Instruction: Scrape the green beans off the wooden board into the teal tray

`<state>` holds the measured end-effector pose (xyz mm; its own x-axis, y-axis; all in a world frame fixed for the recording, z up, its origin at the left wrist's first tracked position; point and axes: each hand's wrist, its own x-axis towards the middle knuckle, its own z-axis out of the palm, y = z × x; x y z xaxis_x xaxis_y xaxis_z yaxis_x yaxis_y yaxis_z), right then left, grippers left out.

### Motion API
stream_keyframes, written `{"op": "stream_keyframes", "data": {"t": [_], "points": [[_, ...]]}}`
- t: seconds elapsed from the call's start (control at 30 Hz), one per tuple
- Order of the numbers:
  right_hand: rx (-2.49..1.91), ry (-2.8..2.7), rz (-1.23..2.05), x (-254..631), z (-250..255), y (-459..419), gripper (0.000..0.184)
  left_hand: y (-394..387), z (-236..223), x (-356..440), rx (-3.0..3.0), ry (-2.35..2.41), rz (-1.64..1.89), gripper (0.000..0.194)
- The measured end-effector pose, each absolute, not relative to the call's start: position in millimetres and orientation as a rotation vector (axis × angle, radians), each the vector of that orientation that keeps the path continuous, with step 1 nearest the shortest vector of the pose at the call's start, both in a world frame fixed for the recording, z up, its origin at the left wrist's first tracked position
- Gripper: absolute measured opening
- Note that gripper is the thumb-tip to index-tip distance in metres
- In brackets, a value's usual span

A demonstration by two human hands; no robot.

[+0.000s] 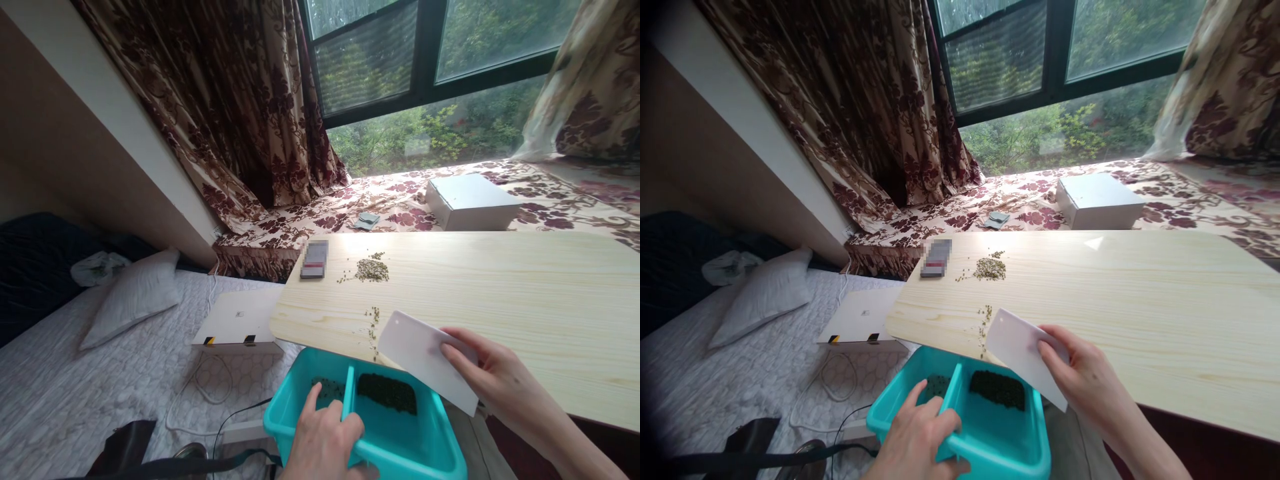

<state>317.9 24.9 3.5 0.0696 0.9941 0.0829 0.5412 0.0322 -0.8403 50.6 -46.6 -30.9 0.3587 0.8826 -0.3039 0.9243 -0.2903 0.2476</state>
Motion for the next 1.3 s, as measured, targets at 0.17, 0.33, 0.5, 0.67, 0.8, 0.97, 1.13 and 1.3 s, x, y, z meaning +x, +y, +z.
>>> {"op": "stream_keyframes", "data": {"t": [0.17,0.33,0.5,0.67,0.8,0.97,1.13,1.3], "points": [[-1.619,-1.572,0.749,318,2,26,0.031,-47,-32,50,2.235,1.580,-0.136,0.034],[-1.631,-1.582,0.752,319,-2,27,0.033,-47,-24,51,2.208,1.582,-0.198,0.034],[-1.627,-1.657,0.721,319,-10,32,0.034,-47,-22,52,2.217,1.581,-0.187,0.033],[-1.612,-1.652,0.713,316,-1,30,0.032,-47,-25,51,2.210,1.578,-0.156,0.032],[-1.638,-1.624,0.702,317,3,24,0.031,-48,-25,50,2.205,1.594,-0.147,0.034],[-1.671,-1.590,0.692,322,0,20,0.034,-47,-26,51,2.213,1.599,-0.131,0.034],[-1.648,-1.633,0.760,320,0,19,0.037,-48,-28,51,2.242,1.591,-0.120,0.036],[-1.623,-1.639,0.757,316,-5,20,0.036,-46,-23,50,2.252,1.597,-0.124,0.034]]}}
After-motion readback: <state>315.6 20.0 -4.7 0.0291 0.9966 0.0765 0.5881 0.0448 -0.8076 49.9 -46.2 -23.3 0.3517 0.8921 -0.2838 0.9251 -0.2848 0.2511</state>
